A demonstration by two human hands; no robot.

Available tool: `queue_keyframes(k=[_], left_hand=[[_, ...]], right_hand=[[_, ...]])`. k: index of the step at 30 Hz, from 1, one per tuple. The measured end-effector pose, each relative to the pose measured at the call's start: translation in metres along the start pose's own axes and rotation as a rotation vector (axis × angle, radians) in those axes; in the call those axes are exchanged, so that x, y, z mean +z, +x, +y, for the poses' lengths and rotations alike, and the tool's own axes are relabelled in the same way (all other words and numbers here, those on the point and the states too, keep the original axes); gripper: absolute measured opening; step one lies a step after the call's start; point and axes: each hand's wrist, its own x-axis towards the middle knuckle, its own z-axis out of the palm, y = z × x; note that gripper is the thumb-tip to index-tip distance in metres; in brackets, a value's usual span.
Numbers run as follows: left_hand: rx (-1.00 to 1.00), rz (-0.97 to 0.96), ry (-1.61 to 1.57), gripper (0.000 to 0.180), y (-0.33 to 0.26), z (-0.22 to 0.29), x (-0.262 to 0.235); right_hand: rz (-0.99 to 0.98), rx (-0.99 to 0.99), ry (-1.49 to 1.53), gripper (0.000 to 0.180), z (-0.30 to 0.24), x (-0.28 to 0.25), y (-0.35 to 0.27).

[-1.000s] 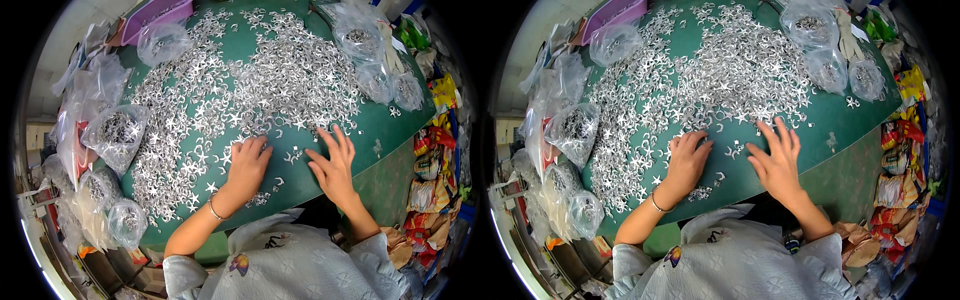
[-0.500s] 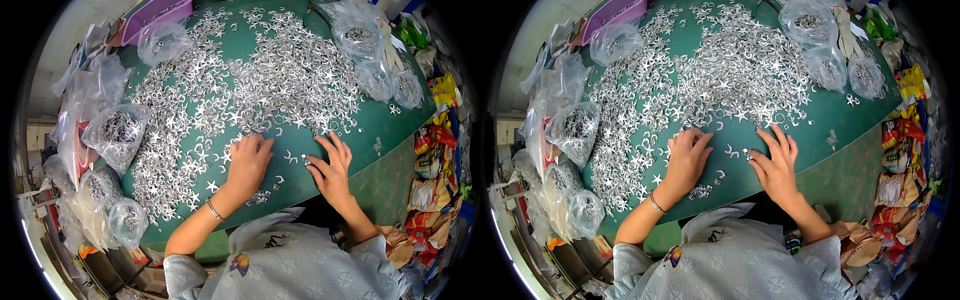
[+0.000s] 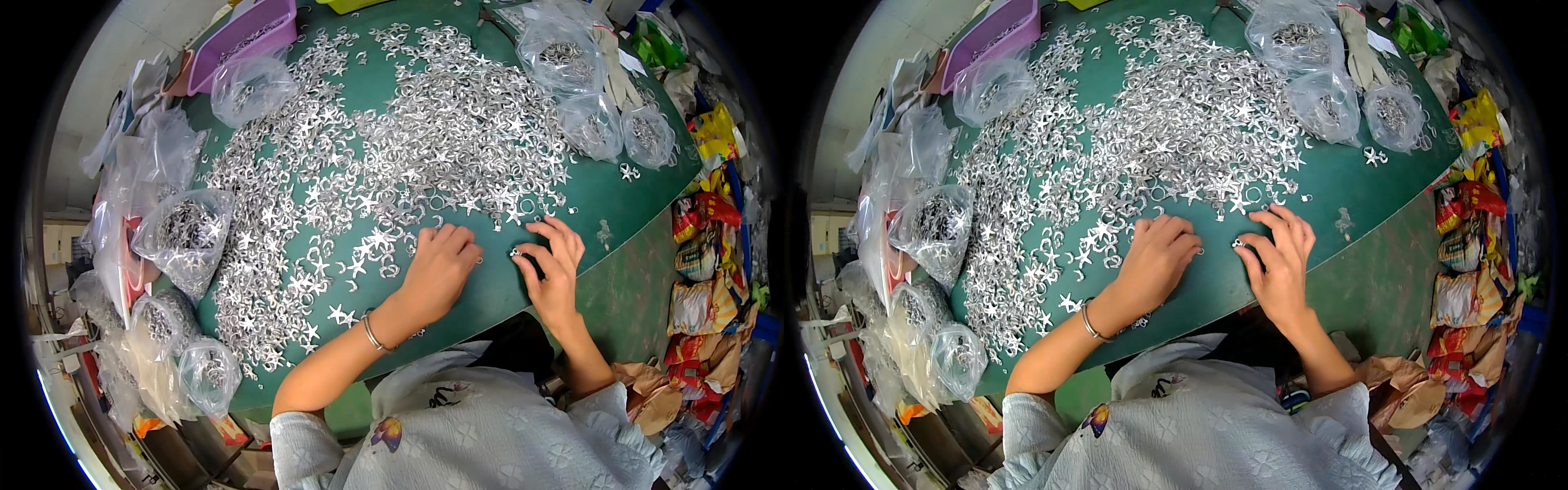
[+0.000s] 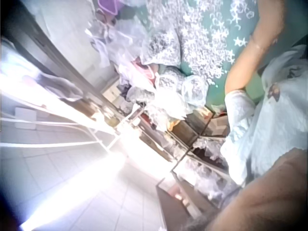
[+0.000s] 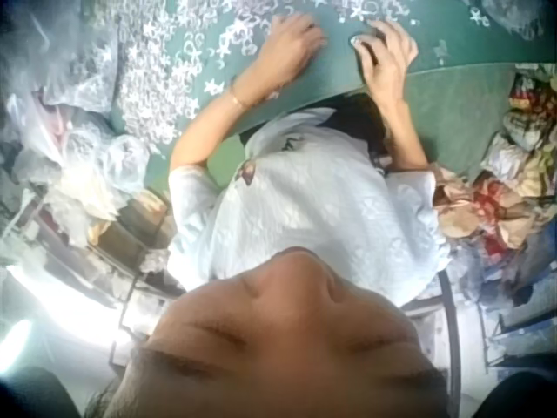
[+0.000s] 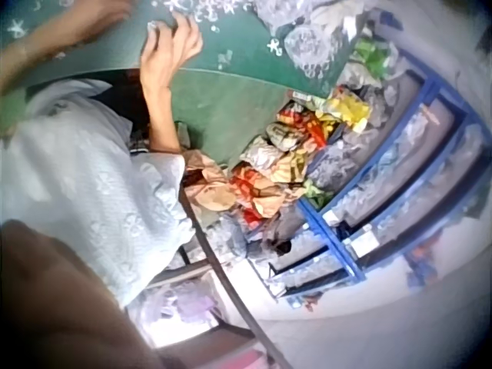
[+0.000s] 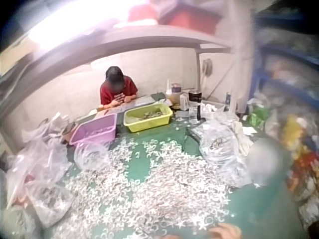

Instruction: The person sorts and gathers star-shaped and crescent-shaped silver charms on a green work table, picking them up by hand and placing them into bags.

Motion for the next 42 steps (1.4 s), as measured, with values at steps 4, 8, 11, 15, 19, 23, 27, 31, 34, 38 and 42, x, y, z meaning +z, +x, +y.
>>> queue_keyframes(k=[4, 8, 11, 15, 19, 23, 27, 31, 34, 38, 42], left_hand=[[-0.096, 0.155, 0.098, 0.02, 0.006, -0.009, 0.0], [-0.106, 0.084, -0.019, 0.023, 0.007, 0.005, -0.001], [-0.113, 0.008, -0.017, 0.024, 0.004, 0.006, 0.003], [-0.133, 0.085, -0.067, 0.023, 0.001, 0.001, 0.001], [-0.145, 0.159, -0.093, 0.021, 0.007, 0.005, -0.002], [-0.152, 0.134, -0.123, 0.023, 0.008, 0.007, -0.005], [-0.174, 0.143, -0.147, 0.024, 0.007, 0.007, -0.006], [-0.147, 0.121, -0.246, 0.021, 0.016, 0.013, 0.007], [-0.135, 0.102, -0.309, 0.02, 0.027, 0.019, 0.018], [-0.067, 0.007, -0.352, 0.022, 0.055, 0.031, 0.045], [0.01, 0.103, -0.283, 0.028, 0.078, 0.048, 0.063]], right_hand=[[-0.129, -0.094, 0.129, 0.019, -0.01, 0.0, -0.001], [0.103, 0.031, -0.022, 0.021, -0.006, 0.016, 0.016], [0.07, 0.022, -0.109, 0.021, -0.01, 0.029, 0.025], [0.073, 0.01, -0.153, 0.021, -0.005, 0.023, 0.019], [0.123, 0.052, -0.131, 0.019, -0.012, 0.023, 0.022], [0.108, 0.031, -0.166, 0.018, -0.005, 0.025, 0.022], [0.087, 0.05, -0.143, 0.016, -0.004, 0.017, 0.014], [0.068, 0.051, -0.155, 0.015, 0.002, 0.006, 0.009], [0.093, 0.093, -0.226, 0.014, 0.016, -0.011, 0.001], [0.173, 0.164, -0.276, 0.018, 0.045, -0.021, 0.004], [0.175, 0.146, -0.249, 0.027, 0.057, -0.028, 0.014]])
